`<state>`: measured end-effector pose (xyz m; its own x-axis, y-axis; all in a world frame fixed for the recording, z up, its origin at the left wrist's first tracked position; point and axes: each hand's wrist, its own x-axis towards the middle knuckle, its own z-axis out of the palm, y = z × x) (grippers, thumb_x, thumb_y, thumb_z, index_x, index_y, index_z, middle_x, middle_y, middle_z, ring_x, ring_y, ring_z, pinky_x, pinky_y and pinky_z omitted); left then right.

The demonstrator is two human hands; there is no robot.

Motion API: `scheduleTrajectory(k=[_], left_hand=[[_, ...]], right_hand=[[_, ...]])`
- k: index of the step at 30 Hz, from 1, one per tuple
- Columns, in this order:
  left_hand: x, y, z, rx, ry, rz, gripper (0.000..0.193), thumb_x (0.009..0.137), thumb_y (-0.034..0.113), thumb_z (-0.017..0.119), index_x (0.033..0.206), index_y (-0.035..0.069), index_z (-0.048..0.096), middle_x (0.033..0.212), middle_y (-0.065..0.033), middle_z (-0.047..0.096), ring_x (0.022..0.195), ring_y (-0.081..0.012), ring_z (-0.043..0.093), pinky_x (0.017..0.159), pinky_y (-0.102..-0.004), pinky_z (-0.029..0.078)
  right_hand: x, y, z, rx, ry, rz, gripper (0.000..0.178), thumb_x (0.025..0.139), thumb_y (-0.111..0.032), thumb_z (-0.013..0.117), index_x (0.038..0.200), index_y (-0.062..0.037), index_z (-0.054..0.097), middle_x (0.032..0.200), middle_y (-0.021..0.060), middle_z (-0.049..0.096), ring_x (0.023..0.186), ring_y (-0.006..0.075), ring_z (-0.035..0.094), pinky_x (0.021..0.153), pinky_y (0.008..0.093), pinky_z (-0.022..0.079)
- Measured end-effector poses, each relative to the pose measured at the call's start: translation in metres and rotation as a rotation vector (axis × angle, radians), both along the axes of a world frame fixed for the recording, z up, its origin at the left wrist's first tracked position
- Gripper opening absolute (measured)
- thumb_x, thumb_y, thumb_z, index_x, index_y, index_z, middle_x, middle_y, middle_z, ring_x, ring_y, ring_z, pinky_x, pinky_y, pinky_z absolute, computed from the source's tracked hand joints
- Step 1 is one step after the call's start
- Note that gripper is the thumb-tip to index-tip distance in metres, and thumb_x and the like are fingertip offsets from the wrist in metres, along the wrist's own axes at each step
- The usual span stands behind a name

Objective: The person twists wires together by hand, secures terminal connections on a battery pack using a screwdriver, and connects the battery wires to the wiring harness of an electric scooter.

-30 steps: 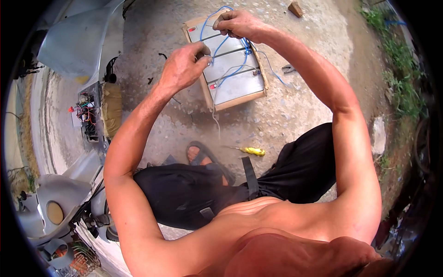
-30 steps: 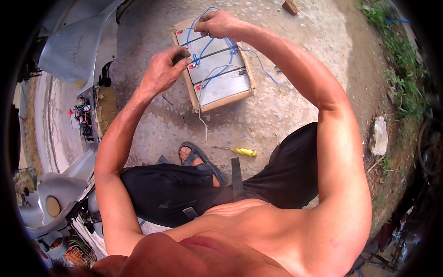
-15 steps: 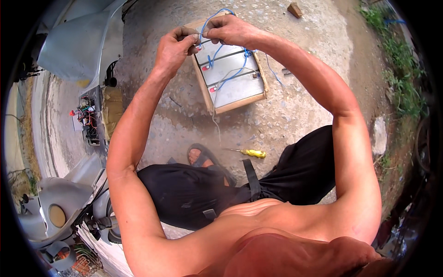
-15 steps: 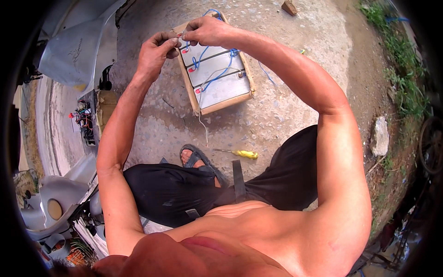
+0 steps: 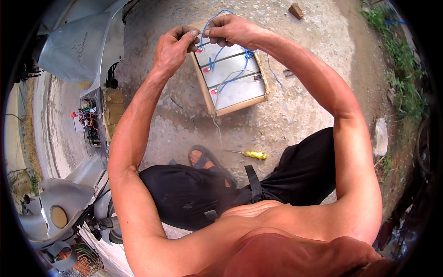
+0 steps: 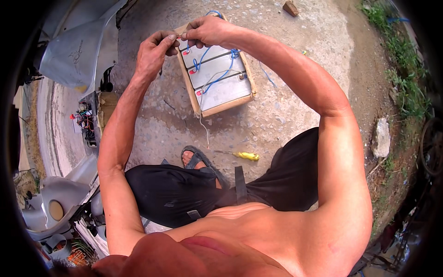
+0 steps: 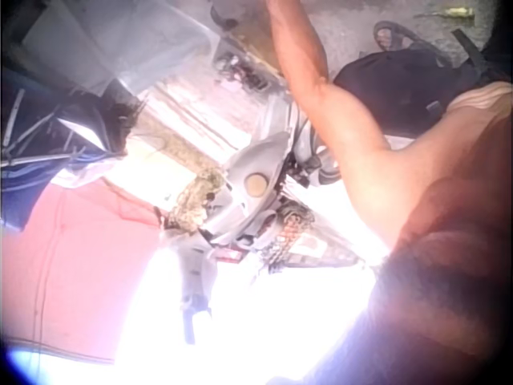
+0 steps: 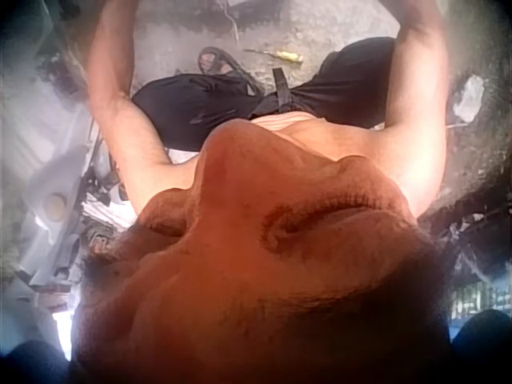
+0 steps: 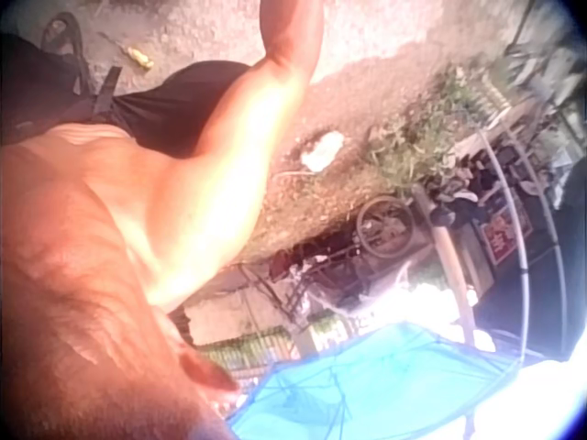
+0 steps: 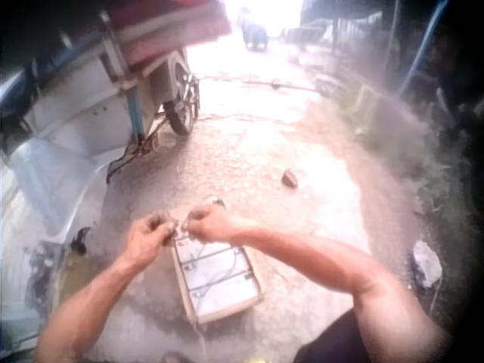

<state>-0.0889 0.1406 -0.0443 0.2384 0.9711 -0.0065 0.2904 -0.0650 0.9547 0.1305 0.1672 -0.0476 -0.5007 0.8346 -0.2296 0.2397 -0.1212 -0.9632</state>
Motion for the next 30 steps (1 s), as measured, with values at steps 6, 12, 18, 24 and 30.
scheduleTrajectory(k=[6,12,18,24,30], left_hand=[[0.001,0.003,-0.002,-0.083,-0.025,0.057,0.031,0.103,0.024,0.061,0.106,-0.005,0.07,0.085,-0.0063,0.07,0.071,-0.0121,0.064,0.066,-0.0276,0.054],[0.006,0.004,-0.005,-0.226,-0.125,0.072,0.031,0.104,0.026,0.059,0.1,-0.004,0.068,0.081,-0.0056,0.067,0.067,-0.0129,0.062,0.064,-0.0274,0.053],[0.003,0.004,-0.008,-0.234,-0.257,0.056,0.029,0.106,0.029,0.06,0.106,0.001,0.07,0.085,-0.0028,0.069,0.071,-0.0121,0.062,0.068,-0.0272,0.053],[0.002,0.003,0.002,-0.021,-0.127,0.004,0.024,0.101,0.021,0.065,0.108,-0.002,0.07,0.094,-0.0064,0.072,0.078,-0.013,0.066,0.073,-0.0286,0.056],[-0.003,0.007,-0.001,-0.008,-0.132,-0.006,0.018,0.1,0.017,0.062,0.106,0.001,0.068,0.093,-0.0061,0.072,0.078,-0.013,0.066,0.075,-0.0289,0.056]], right_hand=[[-0.003,-0.001,-0.004,0.127,0.045,-0.002,0.024,0.101,-0.027,0.069,0.103,-0.0029,0.07,0.086,0.0009,0.067,0.075,0.0089,0.06,0.065,0.0249,0.049],[0.001,-0.002,-0.005,0.258,-0.003,0.001,0.023,0.101,-0.024,0.069,0.104,-0.0006,0.069,0.089,0.0028,0.068,0.08,0.0109,0.064,0.074,0.0271,0.055],[-0.001,-0.006,0.0,0.253,0.007,-0.028,0.022,0.101,-0.024,0.069,0.105,-0.0026,0.069,0.09,0.0031,0.069,0.08,0.0107,0.065,0.07,0.0274,0.054],[0.004,-0.007,0.006,0.177,-0.029,-0.031,0.025,0.099,-0.029,0.069,0.107,-0.0046,0.07,0.09,0.0007,0.069,0.078,0.0083,0.062,0.063,0.0249,0.047],[0.004,-0.007,0.009,0.008,0.037,0.004,0.024,0.1,-0.029,0.068,0.104,-0.0058,0.071,0.088,-0.0009,0.068,0.074,0.0076,0.058,0.063,0.024,0.047]])
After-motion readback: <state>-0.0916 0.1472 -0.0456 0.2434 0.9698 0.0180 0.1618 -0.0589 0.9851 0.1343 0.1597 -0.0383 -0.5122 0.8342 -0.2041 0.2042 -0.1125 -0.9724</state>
